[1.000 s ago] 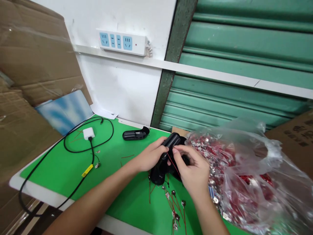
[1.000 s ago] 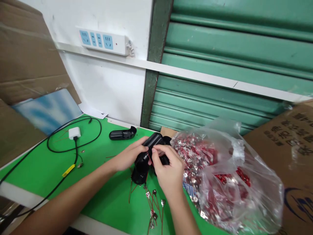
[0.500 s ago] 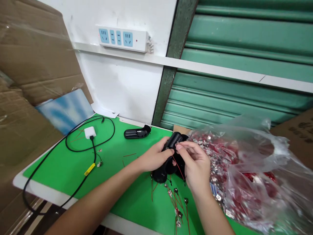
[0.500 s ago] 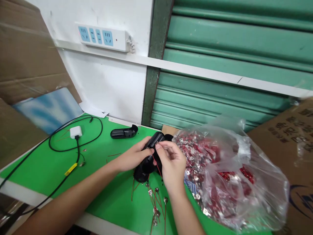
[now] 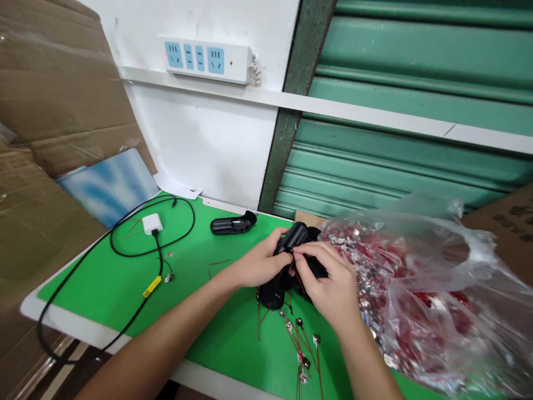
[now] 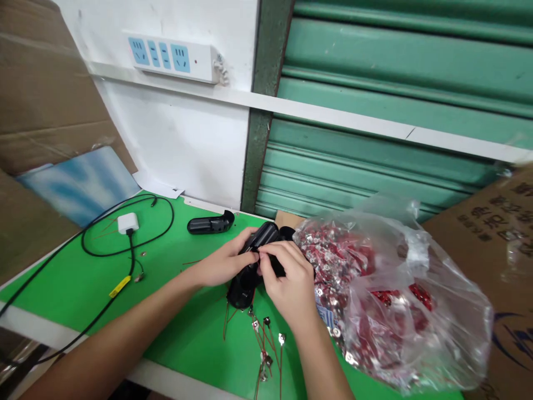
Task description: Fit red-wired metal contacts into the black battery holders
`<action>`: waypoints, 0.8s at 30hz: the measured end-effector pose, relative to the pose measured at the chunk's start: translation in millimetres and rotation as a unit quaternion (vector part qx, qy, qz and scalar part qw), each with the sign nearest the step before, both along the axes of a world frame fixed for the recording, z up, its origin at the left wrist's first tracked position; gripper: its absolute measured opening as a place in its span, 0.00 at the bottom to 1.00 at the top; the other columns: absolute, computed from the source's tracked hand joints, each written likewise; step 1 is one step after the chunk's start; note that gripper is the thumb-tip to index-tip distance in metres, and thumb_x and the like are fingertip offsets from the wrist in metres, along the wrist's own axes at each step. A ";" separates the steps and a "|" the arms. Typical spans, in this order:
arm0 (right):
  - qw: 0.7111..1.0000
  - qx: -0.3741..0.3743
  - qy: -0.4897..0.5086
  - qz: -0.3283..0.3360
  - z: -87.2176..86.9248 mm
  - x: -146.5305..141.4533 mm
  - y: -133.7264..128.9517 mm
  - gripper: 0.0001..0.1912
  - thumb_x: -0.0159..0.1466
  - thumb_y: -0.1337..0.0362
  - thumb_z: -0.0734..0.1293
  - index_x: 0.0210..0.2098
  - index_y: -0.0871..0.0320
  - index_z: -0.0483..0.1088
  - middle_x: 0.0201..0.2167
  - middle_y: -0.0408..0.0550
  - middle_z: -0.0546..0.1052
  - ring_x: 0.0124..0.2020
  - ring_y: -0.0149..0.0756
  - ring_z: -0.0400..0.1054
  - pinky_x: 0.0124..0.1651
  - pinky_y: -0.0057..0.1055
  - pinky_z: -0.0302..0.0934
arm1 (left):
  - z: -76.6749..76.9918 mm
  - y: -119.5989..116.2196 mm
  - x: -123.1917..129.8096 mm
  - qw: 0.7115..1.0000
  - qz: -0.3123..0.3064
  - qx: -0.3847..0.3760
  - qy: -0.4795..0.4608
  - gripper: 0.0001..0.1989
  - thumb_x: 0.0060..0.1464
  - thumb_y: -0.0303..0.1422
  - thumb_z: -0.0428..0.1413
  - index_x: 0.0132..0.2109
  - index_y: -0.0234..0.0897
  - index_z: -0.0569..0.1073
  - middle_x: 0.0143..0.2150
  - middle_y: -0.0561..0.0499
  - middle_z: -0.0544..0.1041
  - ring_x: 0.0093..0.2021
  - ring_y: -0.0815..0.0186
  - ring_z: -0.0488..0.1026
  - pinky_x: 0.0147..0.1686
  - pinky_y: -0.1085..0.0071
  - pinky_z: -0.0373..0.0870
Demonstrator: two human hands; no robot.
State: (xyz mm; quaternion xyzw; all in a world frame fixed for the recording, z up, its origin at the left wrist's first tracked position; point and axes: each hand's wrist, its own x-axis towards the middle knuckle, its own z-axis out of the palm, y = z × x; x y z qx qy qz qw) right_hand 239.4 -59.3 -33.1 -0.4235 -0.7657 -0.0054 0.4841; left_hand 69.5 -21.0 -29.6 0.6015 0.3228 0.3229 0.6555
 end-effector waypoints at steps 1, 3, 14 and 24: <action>1.000 0.001 -0.003 -0.010 -1.6 0.8 0.4 0.08 0.68 0.73 0.68 0.43 0.54 0.74 0.35 0.43 0.81 0.36 0.34 0.77 0.43 0.31 0.72 | -0.4 0.1 -0.3 1.000 -0.004 0.005 0.000 0.26 0.59 0.32 0.53 0.64 0.36 0.62 0.39 0.54 0.73 0.38 0.67 0.72 0.40 0.71 0.71; 1.000 0.002 -0.006 -0.027 -5.4 2.0 0.9 0.13 0.68 0.72 0.69 0.50 0.54 0.72 0.37 0.44 0.81 0.38 0.35 0.78 0.45 0.32 0.73 | -0.9 0.1 -0.7 1.000 -0.010 0.017 -0.001 0.26 0.59 0.32 0.54 0.64 0.37 0.62 0.41 0.53 0.73 0.39 0.67 0.72 0.42 0.71 0.71; 0.999 0.007 -0.017 -0.048 -14.6 2.4 0.1 0.21 0.70 0.69 0.69 0.61 0.52 0.64 0.39 0.45 0.82 0.42 0.39 0.80 0.51 0.39 0.74 | -0.1 -0.7 1.7 0.998 -0.002 0.060 0.008 0.22 0.60 0.32 0.53 0.61 0.37 0.70 0.44 0.50 0.72 0.45 0.65 0.70 0.50 0.68 0.73; 0.997 0.027 -0.019 -0.069 -18.5 1.6 0.6 0.21 0.70 0.68 0.69 0.60 0.52 0.64 0.40 0.46 0.83 0.43 0.40 0.81 0.50 0.39 0.75 | -1.1 -1.1 2.1 0.998 0.005 0.065 0.007 0.24 0.61 0.32 0.53 0.63 0.37 0.69 0.47 0.48 0.76 0.49 0.62 0.72 0.56 0.63 0.73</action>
